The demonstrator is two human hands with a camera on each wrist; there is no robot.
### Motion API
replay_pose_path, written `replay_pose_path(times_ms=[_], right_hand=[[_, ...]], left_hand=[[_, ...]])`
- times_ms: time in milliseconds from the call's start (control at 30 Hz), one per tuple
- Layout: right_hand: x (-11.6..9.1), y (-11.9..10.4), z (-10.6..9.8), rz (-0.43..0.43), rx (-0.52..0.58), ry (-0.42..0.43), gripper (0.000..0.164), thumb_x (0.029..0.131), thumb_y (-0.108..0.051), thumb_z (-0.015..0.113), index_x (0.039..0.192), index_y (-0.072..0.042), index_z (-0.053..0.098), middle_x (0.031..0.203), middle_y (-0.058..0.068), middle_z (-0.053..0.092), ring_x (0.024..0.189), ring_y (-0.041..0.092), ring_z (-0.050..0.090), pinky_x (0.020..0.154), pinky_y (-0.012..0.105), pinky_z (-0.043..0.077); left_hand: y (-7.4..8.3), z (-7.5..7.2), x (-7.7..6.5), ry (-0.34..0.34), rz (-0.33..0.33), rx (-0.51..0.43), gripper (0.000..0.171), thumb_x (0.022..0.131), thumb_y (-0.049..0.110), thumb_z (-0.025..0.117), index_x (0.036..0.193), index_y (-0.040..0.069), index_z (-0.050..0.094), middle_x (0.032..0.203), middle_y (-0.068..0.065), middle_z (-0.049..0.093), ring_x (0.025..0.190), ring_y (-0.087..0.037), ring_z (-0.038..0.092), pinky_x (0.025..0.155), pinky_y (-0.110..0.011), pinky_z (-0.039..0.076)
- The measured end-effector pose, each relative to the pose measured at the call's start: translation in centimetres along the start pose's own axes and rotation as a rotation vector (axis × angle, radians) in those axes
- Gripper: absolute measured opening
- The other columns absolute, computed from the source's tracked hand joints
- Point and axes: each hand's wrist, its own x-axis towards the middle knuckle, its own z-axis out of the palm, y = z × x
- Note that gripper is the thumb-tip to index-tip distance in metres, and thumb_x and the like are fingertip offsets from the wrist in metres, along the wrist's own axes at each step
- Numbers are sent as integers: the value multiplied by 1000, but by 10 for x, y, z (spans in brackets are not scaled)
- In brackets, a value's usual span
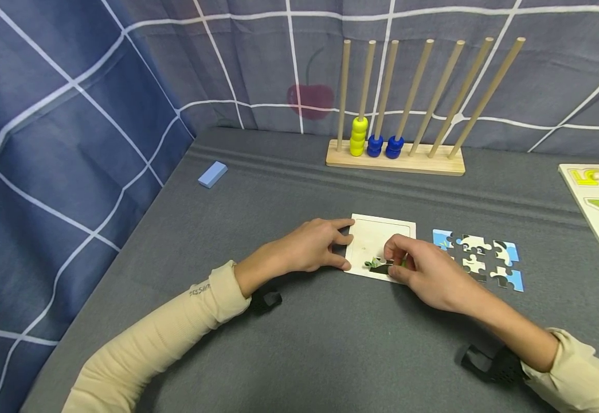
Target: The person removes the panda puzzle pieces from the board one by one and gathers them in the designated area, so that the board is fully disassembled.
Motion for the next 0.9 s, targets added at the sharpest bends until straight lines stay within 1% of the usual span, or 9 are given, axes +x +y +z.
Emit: replay_pose_path(times_ms=[233, 367, 433, 533, 600, 633, 800, 833, 900], right_hand=[[0, 1, 0, -6, 14, 10, 17, 89, 2, 68, 95, -13, 61, 77, -5, 55, 66, 11, 51, 57, 30, 41], [0, 1, -1, -10, 52, 17, 18, 88, 5, 66, 95, -11, 63, 79, -4, 56, 67, 11, 52, 61, 29, 43], [-1, 1, -2, -4, 69, 24, 17, 88, 5, 66, 96, -10, 64, 79, -4, 57, 66, 10, 52, 61, 28, 43], [-3, 0, -6, 10, 93, 35, 15, 90, 4, 66, 98, -9, 65, 79, -4, 58, 66, 10, 52, 61, 28, 42], [-6, 0, -9, 13, 106, 47, 14, 91, 3, 65, 98, -9, 66, 79, -3, 59, 66, 10, 52, 60, 27, 42], [-7, 1, -10, 10, 114, 52, 13, 91, 2, 65, 98, -8, 66, 79, -3, 59, 66, 11, 52, 60, 27, 42], [-18, 7, -17, -13, 122, 82, 12, 92, 2, 64, 97, -9, 66, 76, -3, 57, 64, 11, 51, 56, 26, 40], [-21, 9, -19, -11, 123, 85, 13, 93, 1, 64, 98, -10, 66, 77, -3, 57, 63, 11, 50, 55, 26, 40], [-28, 13, -23, -10, 123, 97, 13, 92, 1, 64, 98, -10, 66, 76, -3, 57, 62, 10, 50, 53, 26, 40]], left_hand=[[1, 0, 0, -1, 3, -1, 59, 87, 32, 77, 135, 3, 59, 154, -13, 38, 133, -29, 45, 107, -40, 37], [2, 0, 0, -2, 1, -4, 59, 87, 32, 77, 135, 3, 59, 154, -13, 37, 133, -29, 44, 107, -40, 37], [2, 0, 0, -6, -4, -6, 59, 87, 32, 76, 135, 3, 58, 155, -12, 37, 128, -26, 49, 106, -40, 37], [2, 0, 1, -10, -8, -9, 59, 87, 32, 76, 136, 3, 58, 155, -12, 36, 114, -21, 55, 106, -39, 38], [2, 0, 1, -12, -9, -13, 59, 87, 32, 76, 136, 4, 58, 155, -12, 36, 106, -20, 56, 105, -39, 38], [2, 0, 0, -14, -10, -16, 59, 88, 32, 76, 136, 4, 57, 155, -12, 36, 105, -20, 56, 105, -39, 38], [2, 0, -1, -14, -11, -21, 58, 88, 31, 75, 137, 4, 57, 156, -12, 35, 111, -21, 55, 105, -40, 38], [2, 0, -1, -13, -11, -22, 58, 88, 31, 75, 137, 4, 57, 156, -12, 35, 110, -21, 56, 104, -39, 38], [2, 0, -1, -8, -8, -22, 58, 88, 31, 76, 136, 4, 57, 155, -12, 36, 113, -22, 55, 104, -39, 39]])
